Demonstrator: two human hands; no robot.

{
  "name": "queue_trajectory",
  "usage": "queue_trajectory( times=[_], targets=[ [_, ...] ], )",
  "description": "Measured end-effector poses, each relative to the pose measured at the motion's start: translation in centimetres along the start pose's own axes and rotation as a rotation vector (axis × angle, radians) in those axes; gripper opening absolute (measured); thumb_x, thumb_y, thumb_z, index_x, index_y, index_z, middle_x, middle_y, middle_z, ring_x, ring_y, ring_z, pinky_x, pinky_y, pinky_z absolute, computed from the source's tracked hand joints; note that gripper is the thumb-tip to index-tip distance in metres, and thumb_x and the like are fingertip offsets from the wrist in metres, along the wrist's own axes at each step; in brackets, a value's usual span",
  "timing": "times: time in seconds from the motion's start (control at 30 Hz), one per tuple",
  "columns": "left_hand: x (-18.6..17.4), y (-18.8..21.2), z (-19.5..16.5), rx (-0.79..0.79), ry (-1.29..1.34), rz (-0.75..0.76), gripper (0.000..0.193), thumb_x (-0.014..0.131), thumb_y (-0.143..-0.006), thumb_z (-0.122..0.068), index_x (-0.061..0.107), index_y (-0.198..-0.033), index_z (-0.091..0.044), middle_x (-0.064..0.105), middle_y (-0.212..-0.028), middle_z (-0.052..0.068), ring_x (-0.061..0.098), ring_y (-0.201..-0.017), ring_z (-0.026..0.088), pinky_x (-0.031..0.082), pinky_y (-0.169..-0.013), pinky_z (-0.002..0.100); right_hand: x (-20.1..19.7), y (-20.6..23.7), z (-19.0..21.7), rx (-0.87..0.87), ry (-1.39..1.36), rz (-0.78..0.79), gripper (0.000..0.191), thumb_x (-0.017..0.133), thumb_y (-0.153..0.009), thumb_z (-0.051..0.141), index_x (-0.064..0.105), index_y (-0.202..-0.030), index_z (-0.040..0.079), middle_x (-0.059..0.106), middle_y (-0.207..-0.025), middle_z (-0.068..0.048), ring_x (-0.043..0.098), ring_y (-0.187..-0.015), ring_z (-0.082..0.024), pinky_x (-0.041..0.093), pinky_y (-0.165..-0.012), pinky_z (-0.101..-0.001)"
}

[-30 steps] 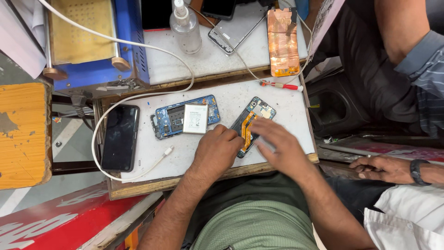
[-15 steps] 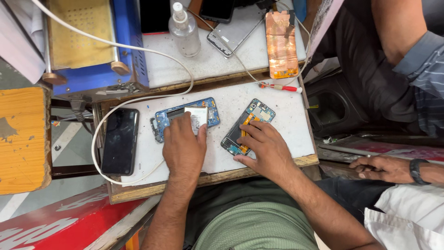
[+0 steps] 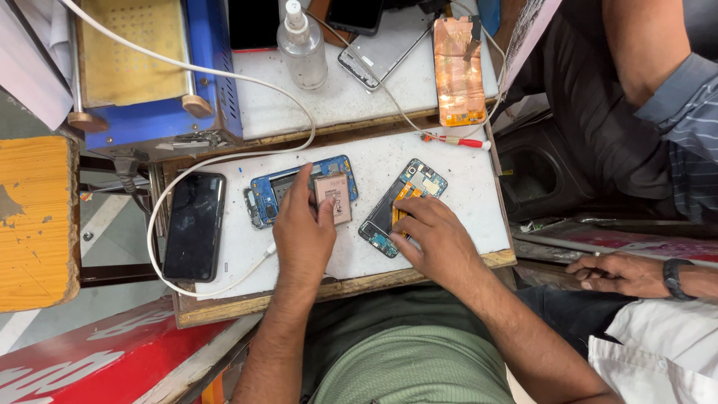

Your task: The person cleans a smartphone screen with a cloth, then removes the screen from the phone body. They wipe the phone body and use a small red tool to scrape adhesive residue from the frame. The person handles the screen, phone body, and a blue frame, placing them on the workbench.

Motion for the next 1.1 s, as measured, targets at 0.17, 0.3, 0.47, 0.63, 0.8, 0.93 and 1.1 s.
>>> queue_trajectory(
  times=[0.17, 0.3, 0.47, 0.63, 0.8, 0.93, 1.1],
  targets=[
    [0.2, 0.6, 1.3, -0.157, 0.368, 0.131, 0.044, 0.07, -0.096, -0.01, 0.061, -0.139, -0.011, 0.071, -0.097, 0.008, 0.07, -0.077, 0.016, 0.058, -0.065, 0.028, -0.5, 0.3, -1.0, 0.053, -0.068, -0.078, 0.014, 0.075, -0.088, 0.01, 0.067, -0.097, 0.004, 0.07, -0.118, -0.013, 0.065, -0.114, -0.034, 0.053, -0.098, -0.0437],
    [2.0, 0.6, 0.8, -0.195, 0.389, 0.213, 0.042, 0.069, -0.094, -0.01, 0.061, -0.135, -0.012, 0.073, -0.098, 0.008, 0.074, -0.08, 0.015, 0.06, -0.064, 0.029, -2.0, 0.0, -1.8, 0.021, -0.088, -0.167, 0.01, 0.068, -0.095, 0.006, 0.061, -0.101, 0.003, 0.07, -0.115, -0.015, 0.067, -0.115, -0.036, 0.055, -0.097, -0.0447],
    [4.0, 0.1, -0.8, -0.101, 0.271, 0.224, 0.04, 0.071, -0.093, -0.011, 0.062, -0.132, -0.013, 0.077, -0.096, 0.009, 0.078, -0.075, 0.019, 0.06, -0.064, 0.032, -2.5, -0.3, -4.7, 0.272, -0.324, -0.183, 0.013, 0.055, -0.107, 0.013, 0.055, -0.105, 0.001, 0.073, -0.118, -0.014, 0.073, -0.093, -0.02, 0.06, -0.081, -0.0325],
    [5.2, -0.3, -1.3, -0.097, 0.244, 0.283, 0.038, 0.071, -0.092, -0.012, 0.06, -0.129, -0.01, 0.075, -0.094, 0.009, 0.079, -0.079, 0.02, 0.062, -0.066, 0.032, -2.4, -0.3, -6.6, 0.344, -0.367, -0.239, 0.018, 0.049, -0.111, 0.017, 0.051, -0.108, -0.001, 0.076, -0.111, -0.014, 0.073, -0.089, -0.019, 0.06, -0.08, -0.032],
    [5.6, -0.3, -0.7, -0.166, 0.333, 0.256, 0.037, 0.068, -0.094, -0.01, 0.053, -0.128, -0.008, 0.076, -0.096, 0.01, 0.079, -0.084, 0.018, 0.063, -0.065, 0.031, -1.6, -0.3, -8.3, 0.381, -0.557, -0.261, 0.02, 0.041, -0.113, 0.019, 0.046, -0.11, 0.0, 0.073, -0.111, -0.018, 0.076, -0.103, -0.024, 0.065, -0.09, -0.0334],
    [6.1, -0.2, -1.1, -0.141, 0.378, 0.18, 0.036, 0.069, -0.094, -0.009, 0.051, -0.125, -0.006, 0.075, -0.097, 0.012, 0.08, -0.084, 0.02, 0.062, -0.065, 0.031, -1.4, -0.4, -9.0, 0.405, -0.701, -0.243, 0.023, 0.036, -0.114, 0.023, 0.042, -0.109, 0.001, 0.07, -0.116, -0.019, 0.076, -0.107, -0.026, 0.066, -0.09, -0.0345],
    [6.8, -0.4, -1.3, -0.151, 0.345, 0.212, 0.035, 0.069, -0.095, -0.01, 0.05, -0.124, -0.007, 0.075, -0.096, 0.012, 0.08, -0.085, 0.02, 0.063, -0.065, 0.032, -1.3, -0.7, -8.9, 0.385, -0.683, -0.207, 0.03, 0.035, -0.114, 0.03, 0.042, -0.109, 0.001, 0.07, -0.115, -0.02, 0.075, -0.109, -0.026, 0.066, -0.091, -0.0334]
  ],
)
Point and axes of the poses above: each hand's wrist, its own y-axis away from the middle knuckle, its own x-axis out of the palm, z = x × y, the point moved 7 cm from there along -y, towards the middle knuckle
